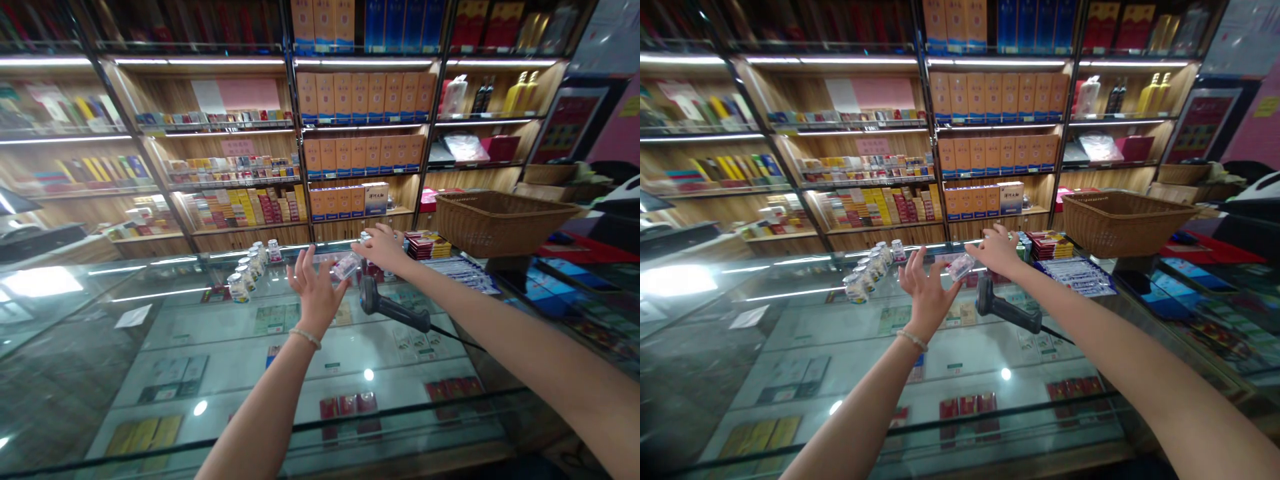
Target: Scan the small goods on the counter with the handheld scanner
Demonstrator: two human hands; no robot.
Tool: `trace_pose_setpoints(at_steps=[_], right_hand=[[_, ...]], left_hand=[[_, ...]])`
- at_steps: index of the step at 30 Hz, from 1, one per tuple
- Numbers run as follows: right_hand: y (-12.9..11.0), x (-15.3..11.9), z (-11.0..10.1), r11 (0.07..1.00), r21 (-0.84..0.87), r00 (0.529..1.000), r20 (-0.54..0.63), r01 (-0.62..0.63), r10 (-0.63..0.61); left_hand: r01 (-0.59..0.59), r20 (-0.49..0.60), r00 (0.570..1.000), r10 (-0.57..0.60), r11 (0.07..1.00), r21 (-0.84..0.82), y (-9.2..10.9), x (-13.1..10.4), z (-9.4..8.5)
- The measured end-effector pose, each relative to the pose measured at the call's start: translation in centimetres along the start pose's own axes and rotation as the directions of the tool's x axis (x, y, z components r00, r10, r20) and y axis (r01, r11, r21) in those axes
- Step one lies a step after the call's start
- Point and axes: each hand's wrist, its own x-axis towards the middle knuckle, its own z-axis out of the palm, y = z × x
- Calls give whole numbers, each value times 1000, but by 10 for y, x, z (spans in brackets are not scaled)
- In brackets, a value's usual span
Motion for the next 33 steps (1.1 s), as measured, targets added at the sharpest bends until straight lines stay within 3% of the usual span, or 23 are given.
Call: trace_pose_setpoints(at_steps=[7, 13, 16, 19, 21, 27, 33], right_hand=[[6, -9, 1, 1000, -12, 1000, 7, -1, 1], [13, -47, -9, 992, -105, 997, 44, 73, -69], [17, -71, -6, 986, -118, 975, 203, 120, -94], [20, -89, 4, 990, -92, 917, 393, 109, -64], [22, -96, 12, 993, -92, 897, 441, 74, -26], [27, -107, 32, 996, -83, 910, 414, 42, -4], [28, -113, 34, 997, -47, 943, 331, 60, -41]], left_hand=[[3, 27, 1000, -3, 1000, 17, -1, 4, -5], [24, 59, 998, -25, 1000, 13, -6, 5, -4], [37, 87, 996, -38, 999, 13, -8, 3, -1], [61, 118, 991, -62, 998, 16, -10, 3, 0], [76, 134, 988, -77, 997, 19, -11, 3, 1], [102, 143, 984, -105, 994, 31, -13, 2, 3], [116, 157, 980, -122, 992, 45, -16, 2, 4]])
